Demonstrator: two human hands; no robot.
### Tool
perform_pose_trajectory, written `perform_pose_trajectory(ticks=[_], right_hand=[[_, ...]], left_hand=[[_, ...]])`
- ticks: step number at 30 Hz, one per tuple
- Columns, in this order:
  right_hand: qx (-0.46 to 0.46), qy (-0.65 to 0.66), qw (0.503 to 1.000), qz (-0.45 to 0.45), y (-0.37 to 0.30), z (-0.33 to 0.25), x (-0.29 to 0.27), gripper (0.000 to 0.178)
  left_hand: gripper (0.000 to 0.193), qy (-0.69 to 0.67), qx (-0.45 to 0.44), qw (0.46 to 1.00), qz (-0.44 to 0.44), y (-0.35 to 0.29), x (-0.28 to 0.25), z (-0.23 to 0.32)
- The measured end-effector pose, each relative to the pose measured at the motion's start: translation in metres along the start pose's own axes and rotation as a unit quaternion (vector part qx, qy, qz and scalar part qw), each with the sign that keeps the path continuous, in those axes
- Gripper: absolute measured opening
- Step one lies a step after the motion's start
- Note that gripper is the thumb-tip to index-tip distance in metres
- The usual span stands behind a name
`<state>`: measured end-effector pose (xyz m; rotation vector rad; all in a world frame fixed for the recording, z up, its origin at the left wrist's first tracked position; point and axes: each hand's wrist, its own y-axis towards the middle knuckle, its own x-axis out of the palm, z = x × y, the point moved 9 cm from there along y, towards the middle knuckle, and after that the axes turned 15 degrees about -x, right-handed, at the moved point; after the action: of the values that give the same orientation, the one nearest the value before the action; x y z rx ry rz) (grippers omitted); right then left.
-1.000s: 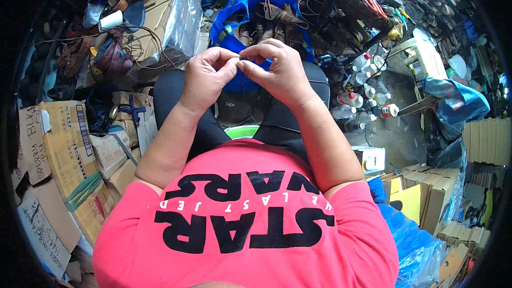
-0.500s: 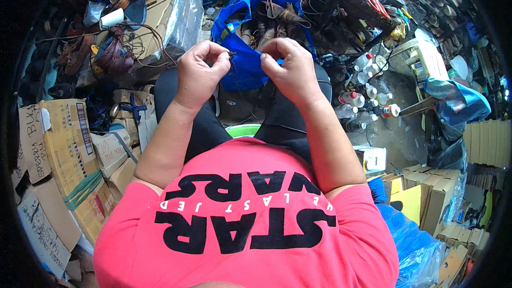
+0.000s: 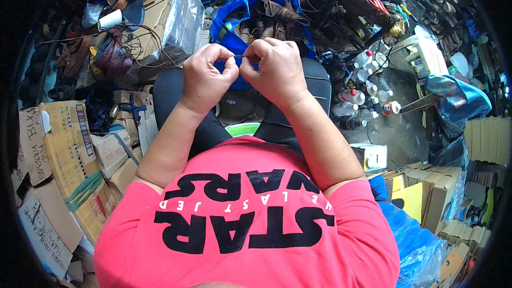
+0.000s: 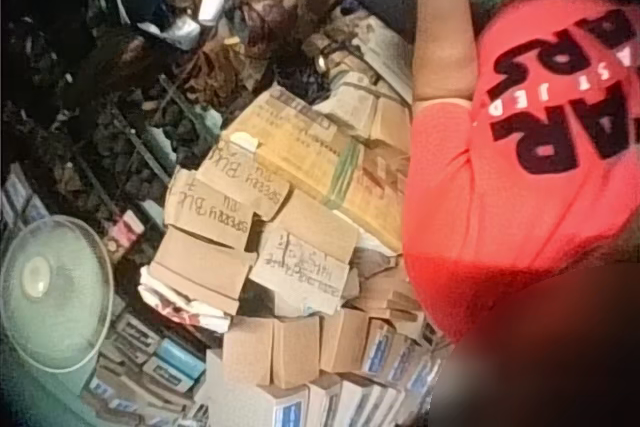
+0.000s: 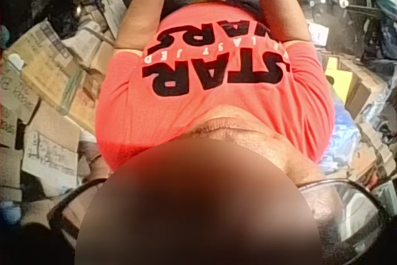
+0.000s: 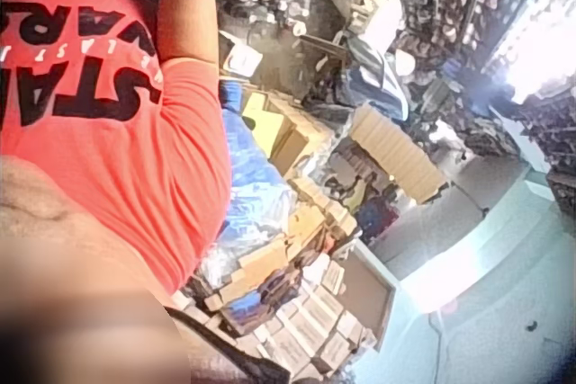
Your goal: The person is assembling footwear components by tying laces or cords through small blue parts.
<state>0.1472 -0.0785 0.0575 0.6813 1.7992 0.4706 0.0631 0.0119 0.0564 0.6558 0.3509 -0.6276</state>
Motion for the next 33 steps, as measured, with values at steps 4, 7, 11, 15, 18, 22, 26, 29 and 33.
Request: perform_pose_trajectory(ticks=[4, 7, 11, 15, 18, 22, 26, 29, 33], right_hand=[[0.058, 0.076, 0.995, 0.005, -0.008, 0.014, 0.009, 0.011], [0.149, 0.202, 0.968, 0.026, -0.021, 0.036, 0.016, 0.017], [0.179, 0.336, 0.922, 0.072, -0.024, 0.042, 0.018, 0.020], [0.117, 0.316, 0.941, 0.032, -0.015, 0.026, 0.021, 0.020], [0.160, 0.315, 0.935, -0.012, -0.018, 0.028, 0.028, 0.015], [0.219, 0.404, 0.888, 0.030, -0.027, 0.039, 0.038, 0.012], [0.236, 0.444, 0.863, 0.051, -0.030, 0.044, 0.043, 0.012], [0.231, 0.449, 0.862, 0.048, -0.030, 0.043, 0.045, 0.013], [0.231, 0.443, 0.865, 0.048, -0.030, 0.043, 0.044, 0.012]], left_hand=[[0.004, -0.004, -0.033, 0.999, -0.019, 0.003, 0.001, -0.007], [0.005, -0.048, -0.078, 0.995, -0.041, 0.004, -0.001, -0.018], [0.006, -0.079, -0.128, 0.986, -0.068, 0.003, 0.003, -0.025], [0.006, -0.059, -0.111, 0.990, -0.066, 0.004, 0.001, -0.020], [0.009, -0.050, -0.099, 0.990, -0.087, 0.004, 0.004, -0.019], [0.017, -0.223, -0.185, 0.952, -0.100, 0.006, 0.007, -0.046], [0.018, -0.173, -0.145, 0.967, -0.116, 0.007, 0.008, -0.034], [0.016, -0.134, -0.125, 0.976, -0.120, 0.007, 0.009, -0.028], [0.013, -0.130, -0.127, 0.976, -0.118, 0.008, 0.010, -0.030]])
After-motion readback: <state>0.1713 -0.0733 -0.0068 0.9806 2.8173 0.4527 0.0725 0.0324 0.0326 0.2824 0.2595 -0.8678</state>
